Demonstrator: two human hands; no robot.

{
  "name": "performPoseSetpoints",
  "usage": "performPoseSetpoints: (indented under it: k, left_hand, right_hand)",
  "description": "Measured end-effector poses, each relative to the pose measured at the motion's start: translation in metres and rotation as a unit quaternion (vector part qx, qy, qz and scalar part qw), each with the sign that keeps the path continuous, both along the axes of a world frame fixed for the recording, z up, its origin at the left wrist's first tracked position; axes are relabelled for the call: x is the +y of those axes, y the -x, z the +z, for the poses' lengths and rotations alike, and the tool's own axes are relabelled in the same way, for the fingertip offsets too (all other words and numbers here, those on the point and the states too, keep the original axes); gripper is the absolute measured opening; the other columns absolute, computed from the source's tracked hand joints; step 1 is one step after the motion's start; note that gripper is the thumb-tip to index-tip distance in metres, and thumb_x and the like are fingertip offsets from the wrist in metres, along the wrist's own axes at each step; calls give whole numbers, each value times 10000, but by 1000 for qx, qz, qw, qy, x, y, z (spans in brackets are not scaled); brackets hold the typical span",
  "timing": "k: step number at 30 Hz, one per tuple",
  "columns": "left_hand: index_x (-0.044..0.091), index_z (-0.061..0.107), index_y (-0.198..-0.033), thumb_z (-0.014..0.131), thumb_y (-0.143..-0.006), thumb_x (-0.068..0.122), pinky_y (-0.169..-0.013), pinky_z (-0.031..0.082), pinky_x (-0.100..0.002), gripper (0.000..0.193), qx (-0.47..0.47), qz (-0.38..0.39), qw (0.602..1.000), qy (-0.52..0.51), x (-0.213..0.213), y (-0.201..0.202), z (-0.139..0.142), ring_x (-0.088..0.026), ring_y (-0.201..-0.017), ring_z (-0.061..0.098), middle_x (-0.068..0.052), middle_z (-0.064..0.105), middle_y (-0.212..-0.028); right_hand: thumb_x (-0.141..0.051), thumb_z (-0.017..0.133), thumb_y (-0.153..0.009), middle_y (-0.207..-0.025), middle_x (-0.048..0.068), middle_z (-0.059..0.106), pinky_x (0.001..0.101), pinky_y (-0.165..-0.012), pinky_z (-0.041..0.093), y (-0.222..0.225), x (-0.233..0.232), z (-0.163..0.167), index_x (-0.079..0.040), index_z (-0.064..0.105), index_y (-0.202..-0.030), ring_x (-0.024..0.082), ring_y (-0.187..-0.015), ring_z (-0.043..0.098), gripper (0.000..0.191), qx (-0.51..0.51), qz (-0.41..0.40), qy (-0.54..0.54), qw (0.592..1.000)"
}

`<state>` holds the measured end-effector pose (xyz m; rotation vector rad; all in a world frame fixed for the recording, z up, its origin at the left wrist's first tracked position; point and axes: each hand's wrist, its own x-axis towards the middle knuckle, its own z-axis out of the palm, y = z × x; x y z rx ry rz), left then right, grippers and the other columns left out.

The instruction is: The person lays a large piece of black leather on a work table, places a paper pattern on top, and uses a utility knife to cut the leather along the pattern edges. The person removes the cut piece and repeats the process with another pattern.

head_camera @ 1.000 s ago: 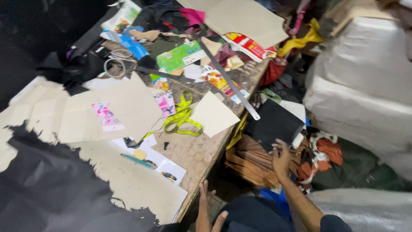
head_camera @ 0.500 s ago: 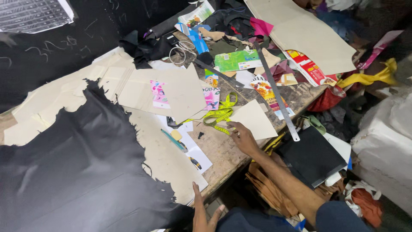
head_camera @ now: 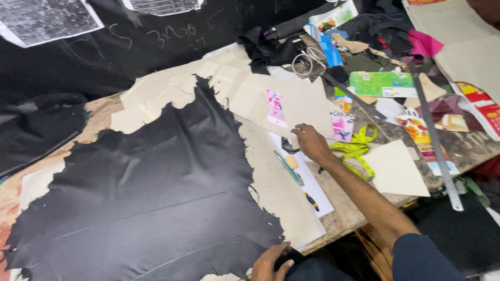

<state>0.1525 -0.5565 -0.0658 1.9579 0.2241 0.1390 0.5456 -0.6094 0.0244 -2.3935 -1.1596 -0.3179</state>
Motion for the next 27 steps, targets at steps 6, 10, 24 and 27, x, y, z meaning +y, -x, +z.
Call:
performPoseSetpoints:
  k: [6,10,24,27]
  left_hand:
    - [154,690,-1310,800,-903,269,-1004,564,-337,438,32,-13,999,16,46,15,-41,-192,-1076,761,-50,764,-1116]
    - [160,710,-1283,787,-861,247,-1001,555,-340,438,65,35,997,-9,67,28,-43,-201,-1082,754,-47,772,-1086]
    - [62,679,-1310,748,-945,158,-1018,542,-385,383,-9,215,974,75,41,14,27,-300,-1141,708,-147,727,-1151]
    - [60,680,-1290,745,-926,135,-1002,545,-378,377,-13,274,959,66,34,23,26,-291,-1128,720,-141,737,-1142]
  right_hand:
    - [-36,543,-951,-1399,114,623,429,-1001,535,-7,94,9,-67,656,-1303,303,-1266,594,371,2,55,96,994]
    - [-146,611,-911,-1464,192,544,451,-1018,521,-18,150,10,-33,533,-1407,356,-1322,545,515,-33,67,118,990]
    - [-135,552,-972,-978,190,753,456,-606,605,-107,187,32,-39,474,-1569,322,-709,770,609,-260,25,258,930]
    - [-123,553,-980,-1008,185,740,458,-636,614,-129,175,39,-39,461,-1553,319,-750,768,586,-269,9,273,924]
